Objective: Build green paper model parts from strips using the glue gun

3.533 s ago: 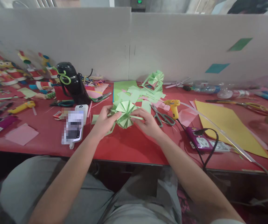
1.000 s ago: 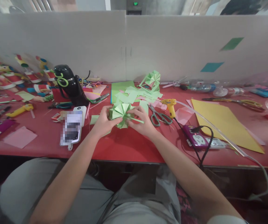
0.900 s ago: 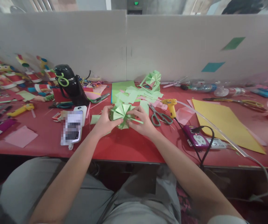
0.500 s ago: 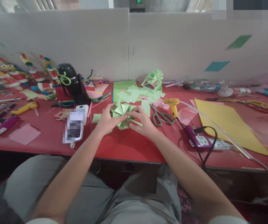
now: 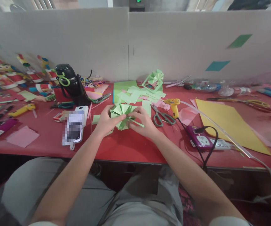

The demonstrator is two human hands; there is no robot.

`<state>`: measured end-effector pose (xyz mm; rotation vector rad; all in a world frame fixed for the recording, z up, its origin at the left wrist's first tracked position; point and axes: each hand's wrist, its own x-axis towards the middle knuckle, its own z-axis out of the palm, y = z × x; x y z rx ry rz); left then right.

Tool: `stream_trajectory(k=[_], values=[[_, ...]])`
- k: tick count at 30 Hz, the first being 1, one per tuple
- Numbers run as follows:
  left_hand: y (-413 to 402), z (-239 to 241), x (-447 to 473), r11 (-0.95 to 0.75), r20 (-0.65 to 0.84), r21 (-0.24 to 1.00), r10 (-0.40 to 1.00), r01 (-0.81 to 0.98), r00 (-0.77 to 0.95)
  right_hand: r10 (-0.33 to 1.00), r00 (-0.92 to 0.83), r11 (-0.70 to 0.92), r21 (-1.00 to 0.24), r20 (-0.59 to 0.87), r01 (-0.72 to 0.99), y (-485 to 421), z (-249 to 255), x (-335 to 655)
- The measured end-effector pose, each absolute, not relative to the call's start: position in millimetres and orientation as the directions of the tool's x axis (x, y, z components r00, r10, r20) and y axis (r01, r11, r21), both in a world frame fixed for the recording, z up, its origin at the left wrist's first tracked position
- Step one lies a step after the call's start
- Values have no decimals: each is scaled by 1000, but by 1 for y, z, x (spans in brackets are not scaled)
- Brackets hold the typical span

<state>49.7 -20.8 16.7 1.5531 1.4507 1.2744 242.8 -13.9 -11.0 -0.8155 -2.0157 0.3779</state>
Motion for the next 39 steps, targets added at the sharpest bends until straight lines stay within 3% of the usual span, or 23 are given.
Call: stream_trajectory(k=[39], values=[[-22, 11, 50, -295, 347, 809, 938, 508, -9, 644, -380, 740, -414, 664, 530, -18, -7, 239]])
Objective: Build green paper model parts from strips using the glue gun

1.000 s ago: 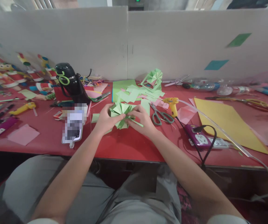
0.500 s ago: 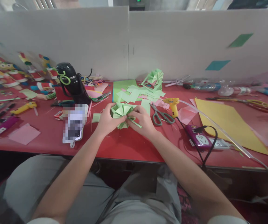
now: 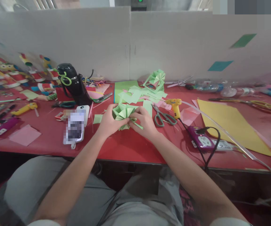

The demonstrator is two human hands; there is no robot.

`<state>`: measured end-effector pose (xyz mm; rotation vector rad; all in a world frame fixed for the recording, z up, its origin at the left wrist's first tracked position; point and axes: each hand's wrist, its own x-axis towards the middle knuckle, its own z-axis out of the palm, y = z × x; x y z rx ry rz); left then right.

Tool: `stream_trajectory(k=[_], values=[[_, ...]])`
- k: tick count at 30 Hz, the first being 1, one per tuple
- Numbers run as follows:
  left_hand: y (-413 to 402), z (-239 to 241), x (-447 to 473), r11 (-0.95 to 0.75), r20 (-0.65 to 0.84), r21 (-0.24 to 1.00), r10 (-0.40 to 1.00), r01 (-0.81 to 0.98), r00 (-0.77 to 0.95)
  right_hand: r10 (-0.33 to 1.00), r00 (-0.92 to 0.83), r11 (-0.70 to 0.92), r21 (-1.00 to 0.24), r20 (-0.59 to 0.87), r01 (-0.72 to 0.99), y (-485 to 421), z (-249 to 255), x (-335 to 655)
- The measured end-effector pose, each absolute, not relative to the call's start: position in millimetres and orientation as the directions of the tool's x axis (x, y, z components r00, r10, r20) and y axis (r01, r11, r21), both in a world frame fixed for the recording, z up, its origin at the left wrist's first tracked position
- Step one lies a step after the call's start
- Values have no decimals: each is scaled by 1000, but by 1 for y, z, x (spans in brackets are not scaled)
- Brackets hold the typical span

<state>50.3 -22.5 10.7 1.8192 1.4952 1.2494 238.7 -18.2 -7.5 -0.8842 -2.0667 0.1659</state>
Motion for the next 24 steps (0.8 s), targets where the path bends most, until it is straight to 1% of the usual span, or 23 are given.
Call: stream_trajectory(k=[9, 18, 24], values=[[-22, 11, 51, -276, 334, 837, 942, 473, -43, 657, -381, 732, -429, 651, 530, -19, -6, 239], [-23, 11, 52, -275, 314, 855, 949, 439, -17, 649, -379, 738, -424, 660, 525, -20, -4, 238], [-20, 5, 50, -240, 260, 891, 966, 385, 1, 666, -345, 719, -446, 661, 533, -19, -6, 237]])
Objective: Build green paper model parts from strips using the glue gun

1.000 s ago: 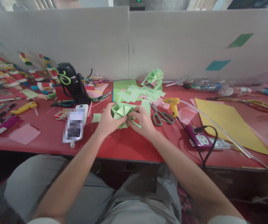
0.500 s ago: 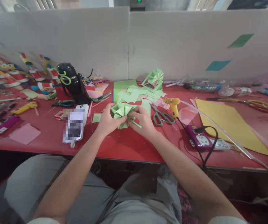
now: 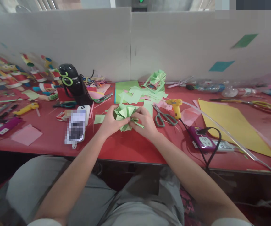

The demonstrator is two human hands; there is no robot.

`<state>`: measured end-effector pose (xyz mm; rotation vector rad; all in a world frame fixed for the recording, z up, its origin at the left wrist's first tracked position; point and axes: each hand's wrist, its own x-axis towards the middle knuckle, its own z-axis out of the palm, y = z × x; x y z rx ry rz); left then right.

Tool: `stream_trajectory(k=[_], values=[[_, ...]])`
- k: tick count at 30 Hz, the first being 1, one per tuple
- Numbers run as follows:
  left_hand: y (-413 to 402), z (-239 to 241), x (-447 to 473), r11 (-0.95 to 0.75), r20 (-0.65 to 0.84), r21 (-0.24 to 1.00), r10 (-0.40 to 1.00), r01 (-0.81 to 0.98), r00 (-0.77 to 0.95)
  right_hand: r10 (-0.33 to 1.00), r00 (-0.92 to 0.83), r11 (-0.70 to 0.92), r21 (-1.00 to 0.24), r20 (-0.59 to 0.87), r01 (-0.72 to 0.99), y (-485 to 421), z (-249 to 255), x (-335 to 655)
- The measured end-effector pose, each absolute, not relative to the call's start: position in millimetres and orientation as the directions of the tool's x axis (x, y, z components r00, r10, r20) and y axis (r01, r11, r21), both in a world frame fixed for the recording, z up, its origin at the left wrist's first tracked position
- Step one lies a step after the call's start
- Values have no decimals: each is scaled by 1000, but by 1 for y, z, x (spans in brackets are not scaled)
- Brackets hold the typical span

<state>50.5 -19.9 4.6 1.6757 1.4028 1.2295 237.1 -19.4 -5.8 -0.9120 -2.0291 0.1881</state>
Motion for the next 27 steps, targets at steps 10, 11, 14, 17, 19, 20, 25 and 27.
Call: stream_trajectory(k=[10, 11, 14, 17, 19, 20, 25, 27], values=[[-23, 8, 49, -191, 196, 916, 980, 353, 24, 656, -335, 728, -449, 676, 518, -18, -9, 236], [-23, 9, 49, -187, 188, 918, 982, 350, 33, 651, -336, 732, -446, 681, 515, -18, -9, 236], [-23, 8, 49, -179, 180, 923, 983, 340, 29, 642, -338, 740, -440, 688, 509, -18, -10, 236], [-22, 7, 50, -160, 170, 938, 985, 307, -7, 638, -334, 743, -440, 694, 504, -17, -11, 235], [-22, 7, 50, -141, 156, 946, 987, 292, -28, 633, -323, 745, -440, 703, 501, -16, -12, 235], [-22, 7, 51, -134, 150, 948, 988, 288, -36, 632, -315, 745, -443, 708, 499, -16, -13, 234], [-23, 10, 52, -112, 136, 953, 989, 283, -66, 638, -312, 750, -477, 704, 458, -15, -15, 235], [-24, 13, 52, -109, 138, 949, 987, 297, -79, 649, -336, 748, -494, 683, 443, -16, -14, 236]])
